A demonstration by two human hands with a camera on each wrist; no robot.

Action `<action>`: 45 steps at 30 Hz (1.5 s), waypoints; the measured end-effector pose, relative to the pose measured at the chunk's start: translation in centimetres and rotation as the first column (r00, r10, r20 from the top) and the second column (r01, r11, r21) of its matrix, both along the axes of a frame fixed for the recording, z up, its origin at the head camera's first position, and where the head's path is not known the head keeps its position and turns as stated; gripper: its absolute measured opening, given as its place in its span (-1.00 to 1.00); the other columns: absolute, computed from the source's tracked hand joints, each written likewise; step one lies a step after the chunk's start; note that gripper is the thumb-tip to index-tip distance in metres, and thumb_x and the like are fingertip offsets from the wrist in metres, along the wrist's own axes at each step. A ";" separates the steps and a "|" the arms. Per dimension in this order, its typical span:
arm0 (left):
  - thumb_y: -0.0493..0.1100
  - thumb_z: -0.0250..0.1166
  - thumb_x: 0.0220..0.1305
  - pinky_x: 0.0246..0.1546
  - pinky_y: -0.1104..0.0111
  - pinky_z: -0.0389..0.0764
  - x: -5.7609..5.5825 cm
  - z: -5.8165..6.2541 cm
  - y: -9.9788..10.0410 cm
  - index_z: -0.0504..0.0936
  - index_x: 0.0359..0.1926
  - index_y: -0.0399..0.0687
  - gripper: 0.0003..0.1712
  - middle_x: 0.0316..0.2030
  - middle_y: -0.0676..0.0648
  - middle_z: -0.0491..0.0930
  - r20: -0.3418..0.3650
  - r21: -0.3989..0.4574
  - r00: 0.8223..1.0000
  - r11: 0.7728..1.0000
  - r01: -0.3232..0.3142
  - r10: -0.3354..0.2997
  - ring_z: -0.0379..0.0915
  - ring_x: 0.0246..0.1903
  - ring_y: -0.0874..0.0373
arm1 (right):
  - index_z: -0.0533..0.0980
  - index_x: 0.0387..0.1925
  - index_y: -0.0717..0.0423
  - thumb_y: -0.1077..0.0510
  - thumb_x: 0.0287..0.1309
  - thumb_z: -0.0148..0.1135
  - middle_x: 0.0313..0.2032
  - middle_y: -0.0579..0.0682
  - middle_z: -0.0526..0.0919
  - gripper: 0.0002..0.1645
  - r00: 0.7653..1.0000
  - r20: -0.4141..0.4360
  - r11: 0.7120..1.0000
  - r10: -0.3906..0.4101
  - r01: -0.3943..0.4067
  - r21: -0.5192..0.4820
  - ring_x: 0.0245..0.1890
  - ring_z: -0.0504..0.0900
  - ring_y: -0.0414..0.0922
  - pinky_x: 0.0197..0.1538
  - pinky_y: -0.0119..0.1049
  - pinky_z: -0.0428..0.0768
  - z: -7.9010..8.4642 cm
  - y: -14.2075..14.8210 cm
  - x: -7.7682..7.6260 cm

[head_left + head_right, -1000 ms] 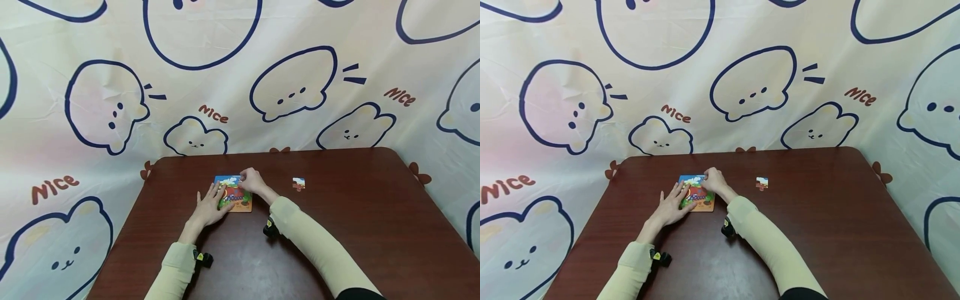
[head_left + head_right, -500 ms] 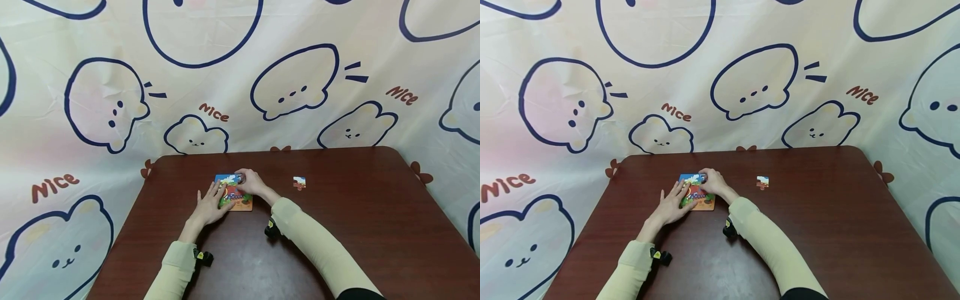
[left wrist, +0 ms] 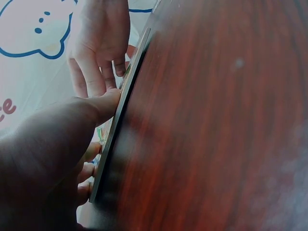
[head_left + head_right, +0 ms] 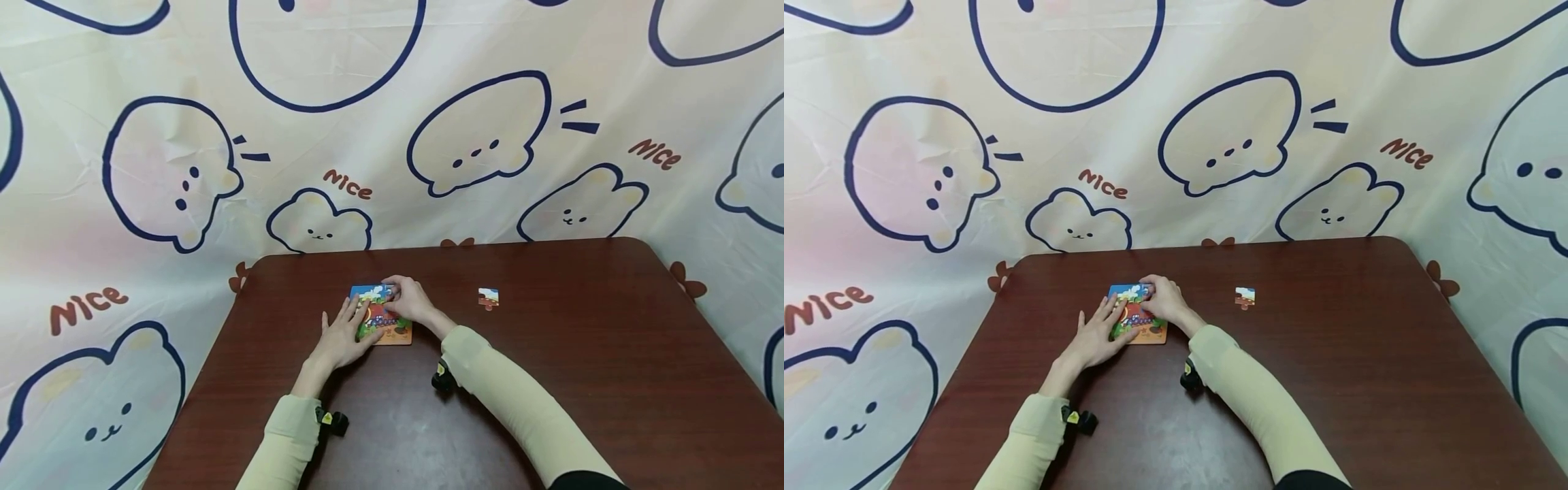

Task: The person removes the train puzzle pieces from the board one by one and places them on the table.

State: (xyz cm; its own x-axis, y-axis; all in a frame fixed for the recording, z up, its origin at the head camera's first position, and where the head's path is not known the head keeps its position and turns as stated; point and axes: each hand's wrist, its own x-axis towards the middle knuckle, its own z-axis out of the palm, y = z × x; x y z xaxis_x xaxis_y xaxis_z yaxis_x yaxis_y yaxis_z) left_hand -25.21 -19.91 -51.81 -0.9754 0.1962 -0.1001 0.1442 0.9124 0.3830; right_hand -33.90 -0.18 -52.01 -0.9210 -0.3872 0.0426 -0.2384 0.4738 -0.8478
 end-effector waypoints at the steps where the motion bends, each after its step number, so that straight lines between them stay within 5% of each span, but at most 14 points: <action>1: 0.42 0.16 0.58 0.64 -0.55 -0.25 0.0 0.0 0.0 0.10 0.78 0.02 0.02 0.80 -0.21 -0.08 -0.001 0.000 1.000 1.000 0.000 0.000 -0.19 0.80 -0.22 | 0.62 0.37 0.21 0.34 0.36 0.49 -0.16 0.09 0.75 -0.43 1.000 -0.003 1.000 -0.001 0.001 -0.003 -0.27 0.71 -0.15 -0.09 -0.21 0.77 0.0 0.0 0.0; 21: 0.41 0.17 0.59 0.63 -0.56 -0.23 -0.2 -0.2 0.3 0.12 0.78 0.02 0.02 0.79 -0.22 -0.05 -0.016 0.003 1.000 1.000 0.006 -0.006 -0.16 0.79 -0.23 | 0.67 0.30 0.18 0.26 0.35 0.52 -0.17 0.12 0.81 -0.49 0.997 -0.036 0.994 -0.061 0.057 -0.090 -0.20 0.77 -0.05 -0.03 -0.13 0.80 -0.3 1.1 -0.3; 33: 0.41 0.17 0.59 0.65 -0.54 -0.24 -0.3 -0.2 0.5 0.11 0.79 0.04 0.01 0.80 -0.20 -0.06 -0.010 0.003 1.000 1.000 0.000 0.000 -0.16 0.80 -0.22 | 0.68 0.27 0.24 0.28 0.36 0.51 -0.17 0.19 0.82 -0.52 0.999 0.035 0.978 -0.020 0.027 -0.208 -0.24 0.73 -0.15 -0.18 -0.27 0.58 0.6 6.4 -0.5; 40: 0.42 0.17 0.59 0.65 -0.53 -0.27 -0.1 -0.3 0.4 0.10 0.79 0.05 0.02 0.80 -0.18 -0.07 -0.005 0.003 1.000 1.000 0.003 -0.003 -0.19 0.80 -0.20 | 0.66 0.31 0.25 0.28 0.41 0.47 -0.10 0.25 0.83 -0.51 0.997 0.058 0.980 -0.044 0.054 -0.190 -0.05 0.78 0.03 -0.07 -0.28 0.62 0.5 10.0 -0.1; 45: 0.41 0.19 0.58 0.64 -0.55 -0.25 0.2 -0.4 0.1 0.11 0.78 0.02 0.02 0.80 -0.19 -0.04 -0.015 0.003 1.000 1.000 -0.003 0.003 -0.16 0.80 -0.22 | 0.67 0.30 0.26 0.27 0.39 0.49 -0.15 0.19 0.86 -0.51 0.995 0.062 0.982 -0.075 0.085 -0.169 -0.09 0.80 -0.07 -0.06 -0.35 0.63 0.4 11.9 0.1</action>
State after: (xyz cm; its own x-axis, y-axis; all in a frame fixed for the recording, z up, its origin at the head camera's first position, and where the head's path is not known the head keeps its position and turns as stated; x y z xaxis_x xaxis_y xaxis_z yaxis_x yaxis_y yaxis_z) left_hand -25.05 -19.83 -52.20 -0.9773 0.1939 -0.0854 0.1474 0.9118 0.3833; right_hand -33.76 11.69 -51.58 -0.9514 -0.3037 0.0506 -0.1567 0.3362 -0.9287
